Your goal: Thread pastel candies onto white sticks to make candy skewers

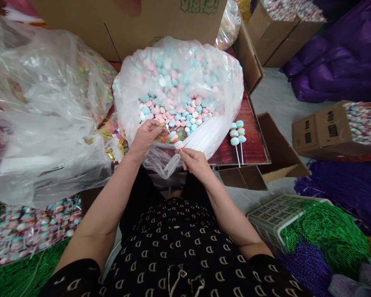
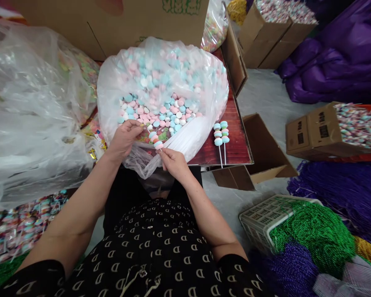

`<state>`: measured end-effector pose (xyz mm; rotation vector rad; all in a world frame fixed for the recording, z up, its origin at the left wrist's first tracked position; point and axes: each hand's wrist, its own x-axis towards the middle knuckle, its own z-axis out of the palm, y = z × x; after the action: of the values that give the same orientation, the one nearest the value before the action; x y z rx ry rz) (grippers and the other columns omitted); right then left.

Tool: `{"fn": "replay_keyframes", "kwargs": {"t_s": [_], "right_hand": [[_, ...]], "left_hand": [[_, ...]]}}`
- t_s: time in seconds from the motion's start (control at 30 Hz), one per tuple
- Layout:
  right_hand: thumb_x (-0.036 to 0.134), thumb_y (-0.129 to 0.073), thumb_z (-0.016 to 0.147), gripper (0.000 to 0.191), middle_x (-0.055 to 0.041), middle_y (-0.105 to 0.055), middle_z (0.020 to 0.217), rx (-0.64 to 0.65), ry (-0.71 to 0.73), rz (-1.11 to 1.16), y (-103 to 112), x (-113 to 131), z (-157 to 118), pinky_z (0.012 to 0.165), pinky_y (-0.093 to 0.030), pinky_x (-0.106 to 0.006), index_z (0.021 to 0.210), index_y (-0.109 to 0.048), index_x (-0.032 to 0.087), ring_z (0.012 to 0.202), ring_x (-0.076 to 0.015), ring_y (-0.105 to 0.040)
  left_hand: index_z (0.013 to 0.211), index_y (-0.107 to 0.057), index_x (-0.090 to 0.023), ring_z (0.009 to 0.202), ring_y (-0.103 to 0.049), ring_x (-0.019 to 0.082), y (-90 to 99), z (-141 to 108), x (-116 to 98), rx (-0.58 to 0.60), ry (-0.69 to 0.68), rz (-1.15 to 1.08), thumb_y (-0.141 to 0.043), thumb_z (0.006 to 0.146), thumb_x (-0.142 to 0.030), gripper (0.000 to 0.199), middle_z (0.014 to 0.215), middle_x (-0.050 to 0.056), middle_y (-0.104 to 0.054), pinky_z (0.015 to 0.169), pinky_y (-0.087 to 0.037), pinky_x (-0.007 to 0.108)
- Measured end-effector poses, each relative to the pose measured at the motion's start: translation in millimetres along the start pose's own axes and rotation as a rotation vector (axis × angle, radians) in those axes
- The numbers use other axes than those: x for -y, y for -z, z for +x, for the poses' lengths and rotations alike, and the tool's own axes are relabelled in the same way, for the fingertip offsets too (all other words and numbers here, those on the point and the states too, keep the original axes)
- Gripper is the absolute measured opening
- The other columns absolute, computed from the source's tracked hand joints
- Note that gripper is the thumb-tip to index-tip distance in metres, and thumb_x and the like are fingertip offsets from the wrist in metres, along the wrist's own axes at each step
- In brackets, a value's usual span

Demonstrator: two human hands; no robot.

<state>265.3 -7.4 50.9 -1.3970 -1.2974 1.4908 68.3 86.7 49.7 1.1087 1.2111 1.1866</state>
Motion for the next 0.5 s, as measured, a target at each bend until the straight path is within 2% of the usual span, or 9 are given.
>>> {"fn": "replay_keyframes", "kwargs": {"t_s": [0.27, 0.5], "right_hand": [[0.06, -0.06, 0.091, 0.05, 0.0073, -0.047, 0.044, -0.004, 0.011, -0.042, 0, 5, -4, 0.051, -0.033, -0.025, 0.104, -0.08, 0.017, 0.047, -0.0126, -0.044], [0.056, -0.058, 0.094, 0.043, 0.0059, -0.047, 0.045, -0.084, 0.007, -0.066, -8, 4, -6, 0.053, -0.034, -0.026, 0.095, -0.079, 0.019, 0.048, -0.0141, -0.045]], "left_hand": [[0.087, -0.064, -0.022, 0.067, -0.065, 0.015, -7.9, -11, 1, 0.044, -0.007, -0.061, -0.081, 0.075, -0.034, 0.023, 0.076, 0.0, -0.07, 0.061, -0.054, 0.026], [0.089, -0.065, -0.023, 0.066, -0.059, 0.012, -8.9, -16, 6, 0.016, -0.141, 0.148, -0.073, 0.082, -0.027, 0.011, 0.071, -0.004, -0.063, 0.064, -0.047, 0.024]]}}
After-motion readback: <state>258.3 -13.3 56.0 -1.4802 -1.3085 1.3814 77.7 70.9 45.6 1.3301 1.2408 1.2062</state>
